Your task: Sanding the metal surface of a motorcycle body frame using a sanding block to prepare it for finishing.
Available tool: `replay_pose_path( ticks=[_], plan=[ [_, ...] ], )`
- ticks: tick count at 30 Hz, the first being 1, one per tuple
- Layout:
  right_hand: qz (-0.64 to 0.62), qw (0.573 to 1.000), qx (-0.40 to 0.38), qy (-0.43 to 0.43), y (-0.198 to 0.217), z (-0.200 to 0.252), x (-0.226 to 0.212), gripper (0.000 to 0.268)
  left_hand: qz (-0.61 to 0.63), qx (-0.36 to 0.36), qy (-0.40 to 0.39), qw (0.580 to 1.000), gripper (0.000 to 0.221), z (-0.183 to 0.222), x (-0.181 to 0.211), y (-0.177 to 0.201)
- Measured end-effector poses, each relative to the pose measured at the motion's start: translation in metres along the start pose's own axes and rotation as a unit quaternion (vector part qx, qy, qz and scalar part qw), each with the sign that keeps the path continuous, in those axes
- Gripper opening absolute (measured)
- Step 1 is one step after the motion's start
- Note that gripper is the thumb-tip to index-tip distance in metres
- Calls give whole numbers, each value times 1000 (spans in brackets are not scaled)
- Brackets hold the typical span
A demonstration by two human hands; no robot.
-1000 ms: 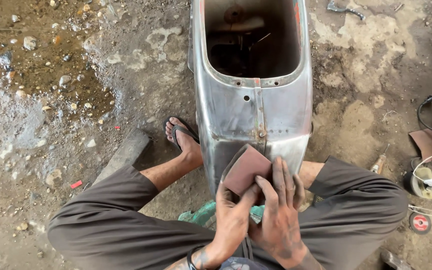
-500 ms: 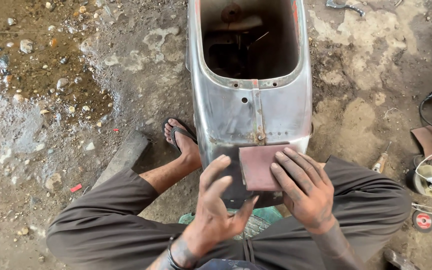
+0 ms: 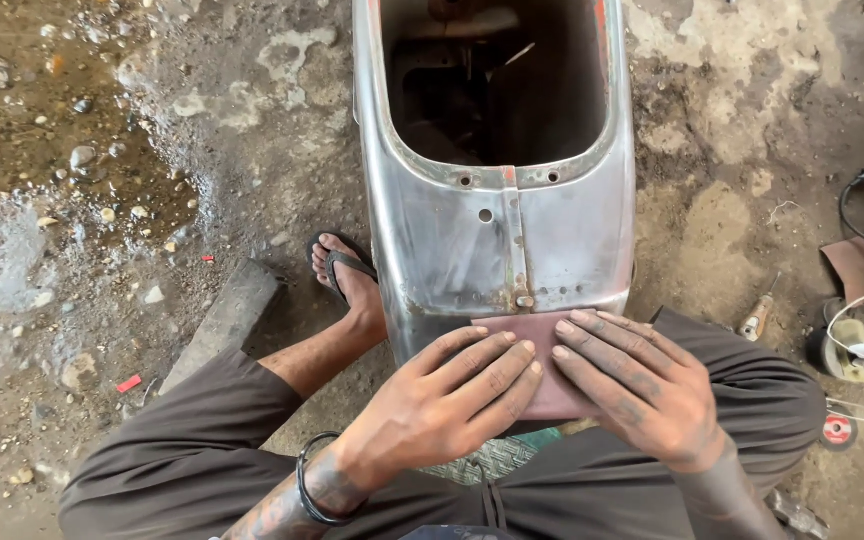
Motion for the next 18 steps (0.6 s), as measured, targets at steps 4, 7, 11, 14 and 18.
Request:
replay_pose_path(
  ticks=[4,7,11,14,18],
  plan=[
    [-6,1000,-7,8,3,-7,5,30,8,4,-11,1000,29,-3,-10,5],
    [-31,1000,-2,3,3,-10,9,26,13,24,-29,999,19,-2,-15,5],
    [-43,999,-9,19,3,-13,14,23,5,30,-33,999,17,1,-20,3],
    [-48,998,-18,26,2,-13,20,23,11,33,-38,999,18,2,-23,2],
    [-45,998,-30,17,3,-16,19,26,23,16,-48,998,18,1,-26,4]
  ],
)
Point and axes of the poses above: each hand's wrist, its own z-axis away from the middle knuckle, its own y-axis out of the back of the hand, x = y × z, the point moved 4 cm from there along -z, towards the middle knuckle, and after that the axes turned 5 degrees about -x, right-handed, at the moved point
